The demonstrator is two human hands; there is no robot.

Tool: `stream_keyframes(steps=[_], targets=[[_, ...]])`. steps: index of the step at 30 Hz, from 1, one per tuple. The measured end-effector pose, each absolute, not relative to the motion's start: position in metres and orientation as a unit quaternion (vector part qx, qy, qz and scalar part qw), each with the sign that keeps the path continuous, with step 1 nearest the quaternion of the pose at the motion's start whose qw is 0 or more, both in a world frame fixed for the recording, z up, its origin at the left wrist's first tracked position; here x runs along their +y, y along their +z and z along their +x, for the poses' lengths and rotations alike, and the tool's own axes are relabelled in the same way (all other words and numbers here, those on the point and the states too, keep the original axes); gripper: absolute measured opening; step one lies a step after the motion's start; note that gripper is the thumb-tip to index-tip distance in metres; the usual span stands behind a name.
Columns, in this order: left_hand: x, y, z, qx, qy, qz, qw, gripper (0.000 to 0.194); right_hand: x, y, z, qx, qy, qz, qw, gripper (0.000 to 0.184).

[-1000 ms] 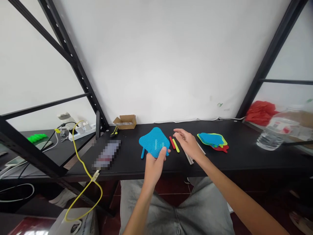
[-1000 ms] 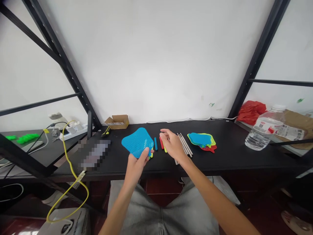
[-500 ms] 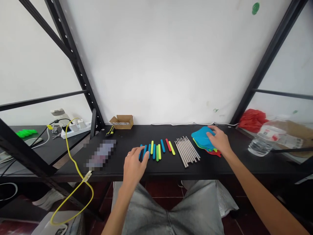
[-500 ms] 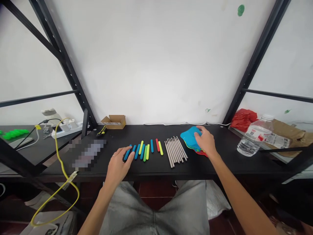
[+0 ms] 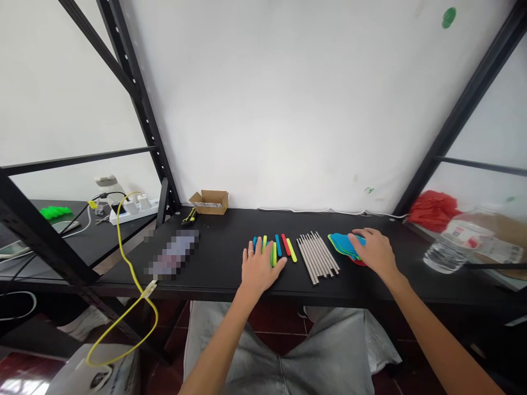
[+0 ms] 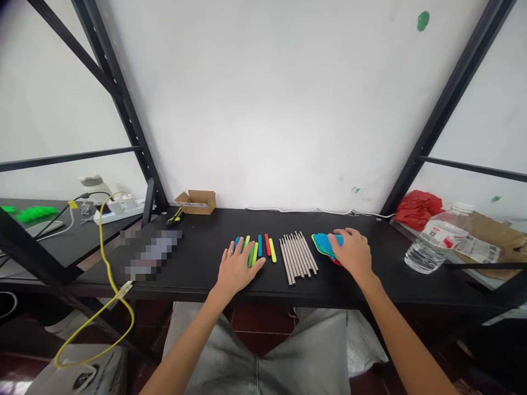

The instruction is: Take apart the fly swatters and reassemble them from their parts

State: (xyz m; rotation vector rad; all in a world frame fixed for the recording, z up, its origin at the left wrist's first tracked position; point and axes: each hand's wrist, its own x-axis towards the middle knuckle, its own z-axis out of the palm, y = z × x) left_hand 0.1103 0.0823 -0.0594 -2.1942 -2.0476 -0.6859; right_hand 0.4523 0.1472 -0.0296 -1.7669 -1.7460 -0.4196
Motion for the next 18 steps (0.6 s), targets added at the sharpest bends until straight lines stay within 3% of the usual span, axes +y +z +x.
stream_keyframes(steps=[7, 13, 18], targets=[[0.091, -0.056, 0.121, -0.636, -0.232, -0.73, 0.093, 0.073, 0.108, -0.026, 0.387, -0.745, -0.138, -0.52, 0.393, 0.035], [0.108, -0.045, 0.123, -0.509, -0.173, -0.841, 0.062, 0.077, 0.095, -0.051, 0.354, -0.813, -0.092, -0.497, 0.287, 0.05], [0.114, -0.045, 0.119, -0.511, -0.188, -0.837, 0.051, 0.059, 0.081, -0.06, 0.35, -0.819, -0.05, -0.54, 0.185, 0.069]])
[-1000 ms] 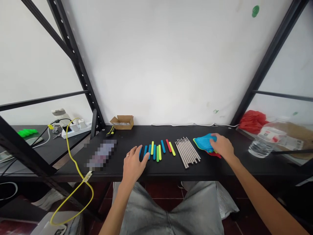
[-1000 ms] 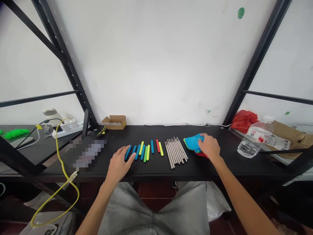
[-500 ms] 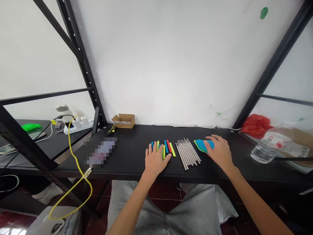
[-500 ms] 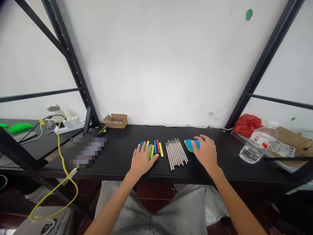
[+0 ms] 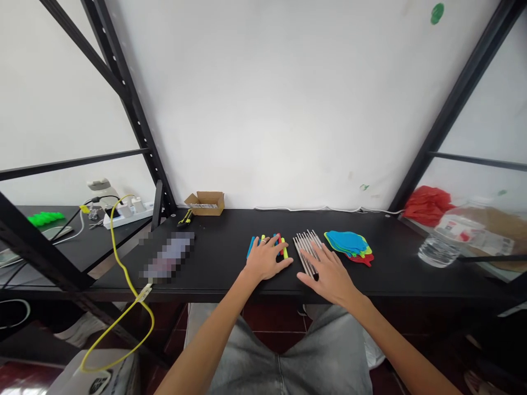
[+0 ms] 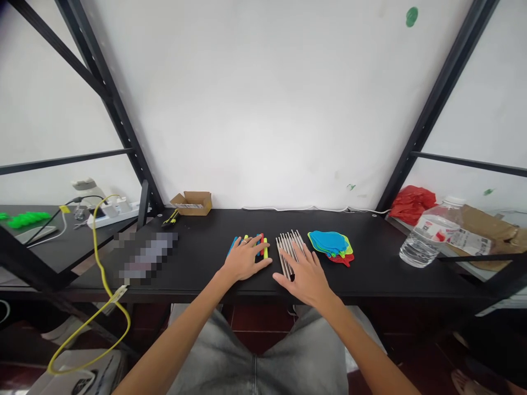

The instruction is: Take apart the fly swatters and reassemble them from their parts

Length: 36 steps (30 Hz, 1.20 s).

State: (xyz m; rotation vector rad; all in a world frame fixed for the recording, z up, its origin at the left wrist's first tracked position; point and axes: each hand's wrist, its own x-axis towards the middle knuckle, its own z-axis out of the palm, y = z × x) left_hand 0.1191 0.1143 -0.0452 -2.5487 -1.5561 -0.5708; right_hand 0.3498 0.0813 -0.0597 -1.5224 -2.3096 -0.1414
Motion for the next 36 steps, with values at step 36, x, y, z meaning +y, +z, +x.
stream_keyframes(steps=[36], targets=[[0.117, -0.044, 0.083, -0.53, -0.172, -0.826, 0.085, 0.053, 0.112, -0.058, 0.274, -0.796, -0.042, -0.579, 0.17, 0.057]])
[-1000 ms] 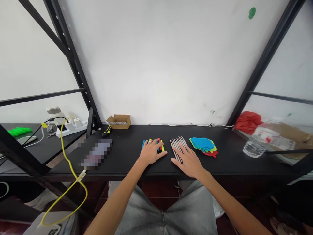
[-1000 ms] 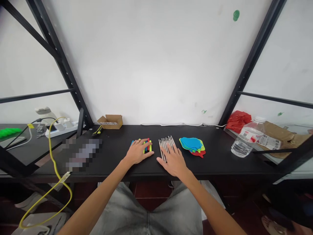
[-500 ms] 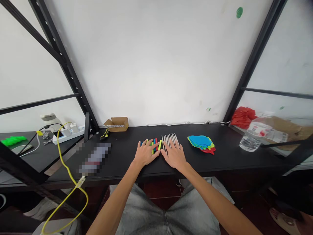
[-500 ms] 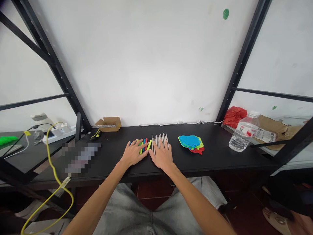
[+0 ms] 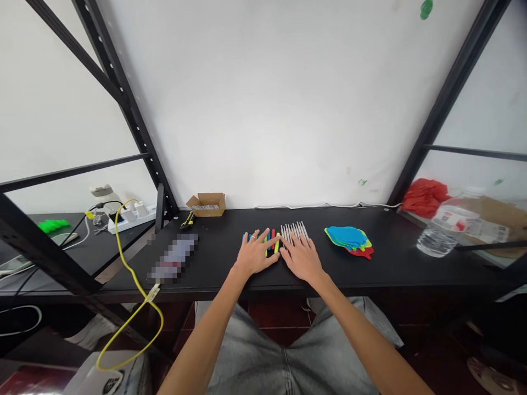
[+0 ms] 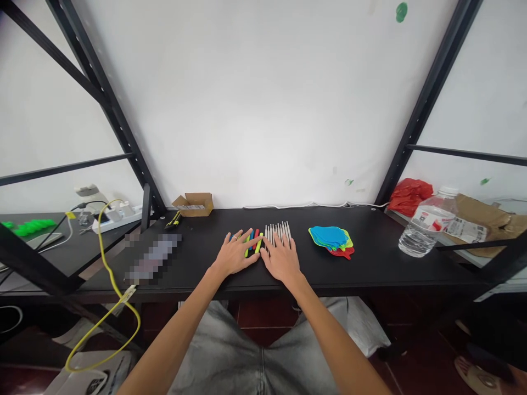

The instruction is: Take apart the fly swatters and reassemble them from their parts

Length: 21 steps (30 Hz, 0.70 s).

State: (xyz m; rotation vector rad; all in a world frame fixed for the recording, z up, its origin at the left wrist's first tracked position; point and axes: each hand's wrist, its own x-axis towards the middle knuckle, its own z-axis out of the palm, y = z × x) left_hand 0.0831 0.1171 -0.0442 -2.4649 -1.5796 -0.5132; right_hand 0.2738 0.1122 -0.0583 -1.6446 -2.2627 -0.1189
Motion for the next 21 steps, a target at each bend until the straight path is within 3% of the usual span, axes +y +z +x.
stream_keyframes(steps=[7, 15, 21], targets=[[0.1134, -0.0418, 0.0826, -0.533, -0.196, -0.819, 0.082, 0.049, 0.107, -0.0533, 0.2737, -0.79, -0.052, -0.572, 0.213, 0.055], [0.118, -0.0429, 0.08, -0.5, -0.179, -0.844, 0.076, 0.055, 0.1089, -0.056, 0.273, -0.787, -0.032, -0.589, 0.178, 0.057], [0.119, -0.0418, 0.08, -0.489, -0.206, -0.842, 0.092, 0.063, 0.1067, -0.0558, 0.2724, -0.782, -0.05, -0.581, 0.221, 0.055]])
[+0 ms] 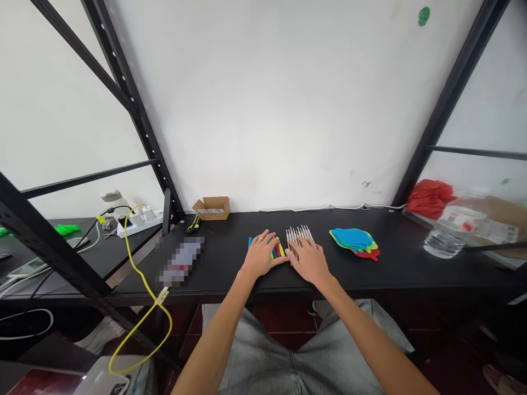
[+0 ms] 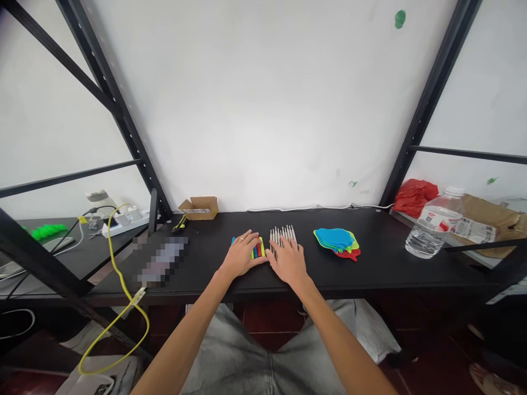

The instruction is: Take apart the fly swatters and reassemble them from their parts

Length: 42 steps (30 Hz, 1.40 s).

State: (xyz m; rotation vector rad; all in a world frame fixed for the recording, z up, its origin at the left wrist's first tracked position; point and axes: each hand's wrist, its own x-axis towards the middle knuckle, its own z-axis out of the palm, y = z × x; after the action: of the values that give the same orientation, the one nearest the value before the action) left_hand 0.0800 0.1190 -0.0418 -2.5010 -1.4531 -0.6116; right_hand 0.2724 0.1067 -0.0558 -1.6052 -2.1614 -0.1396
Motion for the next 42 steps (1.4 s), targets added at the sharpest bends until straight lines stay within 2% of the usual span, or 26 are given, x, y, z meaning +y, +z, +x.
stream_keyframes(steps=[10, 17, 32, 42], targets=[[0.123, -0.047, 0.077, -0.504, -0.129, -0.851, 0.073, 0.073, 0.109, -0.055, 0.272, -0.792, -0.037, -0.585, 0.171, 0.06], [0.123, -0.047, 0.079, -0.515, -0.122, -0.846, 0.064, 0.072, 0.113, -0.057, 0.273, -0.79, -0.003, -0.599, 0.133, 0.066], [0.113, -0.042, 0.082, -0.534, -0.256, -0.795, 0.13, 0.044, 0.111, -0.058, 0.274, -0.766, -0.068, -0.592, 0.242, 0.062], [0.114, -0.049, 0.081, -0.586, -0.195, -0.779, 0.11, 0.05, 0.115, -0.068, 0.274, -0.783, -0.064, -0.59, 0.185, 0.057]])
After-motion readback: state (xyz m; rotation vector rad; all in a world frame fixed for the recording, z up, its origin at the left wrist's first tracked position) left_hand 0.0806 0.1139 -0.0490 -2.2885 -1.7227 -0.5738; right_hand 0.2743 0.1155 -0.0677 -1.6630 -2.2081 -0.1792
